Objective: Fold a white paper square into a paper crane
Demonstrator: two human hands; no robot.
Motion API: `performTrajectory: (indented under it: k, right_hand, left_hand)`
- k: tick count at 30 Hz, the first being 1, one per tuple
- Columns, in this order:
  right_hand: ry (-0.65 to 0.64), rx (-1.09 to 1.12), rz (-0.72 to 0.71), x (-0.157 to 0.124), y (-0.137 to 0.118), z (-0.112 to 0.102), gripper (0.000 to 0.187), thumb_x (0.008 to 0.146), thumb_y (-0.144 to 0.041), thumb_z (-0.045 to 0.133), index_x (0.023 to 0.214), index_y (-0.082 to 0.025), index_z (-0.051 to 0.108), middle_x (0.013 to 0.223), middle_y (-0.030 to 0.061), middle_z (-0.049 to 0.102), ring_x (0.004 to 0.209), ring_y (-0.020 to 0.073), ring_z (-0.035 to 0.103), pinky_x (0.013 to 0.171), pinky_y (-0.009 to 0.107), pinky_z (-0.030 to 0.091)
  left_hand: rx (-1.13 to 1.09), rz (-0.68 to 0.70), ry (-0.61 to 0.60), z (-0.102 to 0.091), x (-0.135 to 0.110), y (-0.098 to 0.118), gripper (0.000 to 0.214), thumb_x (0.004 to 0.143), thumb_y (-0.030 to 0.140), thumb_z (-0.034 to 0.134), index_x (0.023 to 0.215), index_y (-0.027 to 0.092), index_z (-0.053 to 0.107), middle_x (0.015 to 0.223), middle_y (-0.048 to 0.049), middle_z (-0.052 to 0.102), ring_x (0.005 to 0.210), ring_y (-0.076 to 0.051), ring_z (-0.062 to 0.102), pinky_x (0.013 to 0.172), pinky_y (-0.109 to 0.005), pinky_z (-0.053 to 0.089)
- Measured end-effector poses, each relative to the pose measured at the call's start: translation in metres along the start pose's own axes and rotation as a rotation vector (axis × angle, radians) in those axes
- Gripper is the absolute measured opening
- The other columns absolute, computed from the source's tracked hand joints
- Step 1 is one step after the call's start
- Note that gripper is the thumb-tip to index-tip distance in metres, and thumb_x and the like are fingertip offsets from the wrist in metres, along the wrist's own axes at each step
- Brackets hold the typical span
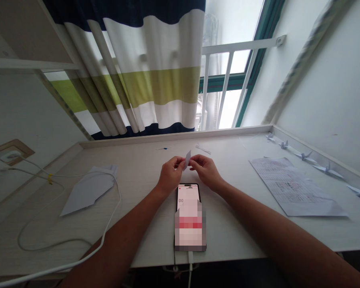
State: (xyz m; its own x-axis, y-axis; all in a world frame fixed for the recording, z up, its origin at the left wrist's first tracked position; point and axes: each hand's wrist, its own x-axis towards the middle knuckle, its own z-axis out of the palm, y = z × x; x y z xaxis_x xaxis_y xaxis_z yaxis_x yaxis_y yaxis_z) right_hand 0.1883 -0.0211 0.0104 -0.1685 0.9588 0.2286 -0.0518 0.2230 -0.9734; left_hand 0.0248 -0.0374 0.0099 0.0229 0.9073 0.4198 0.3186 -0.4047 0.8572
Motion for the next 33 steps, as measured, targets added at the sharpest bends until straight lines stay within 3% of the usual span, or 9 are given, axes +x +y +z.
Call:
performTrajectory:
  k: [6,14,20,29,33]
  right_hand:
    - [-0.025,-0.071,-0.032,-0.002,-0.0026,-0.0011,0.04,0.079,-0.056,0.083,0.091,-0.018,0.076,0.093,0.0089,0.078,0.087,0.022,0.071,0.084,0.039,0.058]
    - [-0.007,0.116,0.03,-0.0006,-0.0019,-0.0023,0.045,0.067,-0.052,0.093,0.093,-0.019,0.075,0.095,0.0079,0.079,0.09,0.0221,0.073,0.091,0.04,0.057]
    - [-0.017,-0.016,0.016,-0.0036,-0.0071,-0.0043,0.036,0.078,-0.05,0.085,0.093,-0.018,0.08,0.097,0.0094,0.079,0.091,0.0229,0.071,0.09,0.04,0.055]
    - [0.012,0.048,0.008,-0.0009,-0.0006,0.0006,0.032,0.074,-0.047,0.088,0.086,-0.019,0.079,0.087,0.007,0.079,0.082,0.0217,0.071,0.084,0.038,0.056]
    - [0.025,0.001,-0.005,-0.002,-0.0014,0.0001,0.031,0.077,-0.047,0.086,0.087,-0.019,0.079,0.088,0.0082,0.081,0.083,0.0237,0.073,0.085,0.041,0.057]
  left_hand:
    - [-0.017,-0.019,0.059,-0.0014,0.0029,-0.0002,0.013,0.091,0.028,0.068,0.094,0.018,0.076,0.095,-0.0078,0.079,0.084,-0.019,0.073,0.078,-0.033,0.059]
    - [-0.124,-0.082,0.064,0.0008,0.0041,-0.0006,0.016,0.088,0.032,0.071,0.093,0.018,0.077,0.095,-0.008,0.08,0.083,-0.02,0.074,0.079,-0.033,0.06]
    - [-0.106,-0.092,0.046,-0.0002,0.0064,-0.0035,0.015,0.09,0.029,0.068,0.093,0.018,0.076,0.096,-0.0074,0.08,0.083,-0.019,0.072,0.078,-0.032,0.057]
    - [0.05,0.023,0.086,-0.0034,0.0061,-0.0029,0.007,0.09,0.025,0.069,0.087,0.021,0.074,0.108,-0.0085,0.075,0.107,-0.024,0.067,0.092,-0.037,0.054]
    - [0.005,-0.021,0.058,-0.001,0.0038,-0.0024,0.006,0.092,0.023,0.068,0.087,0.021,0.072,0.113,-0.0081,0.078,0.109,-0.025,0.07,0.102,-0.042,0.052]
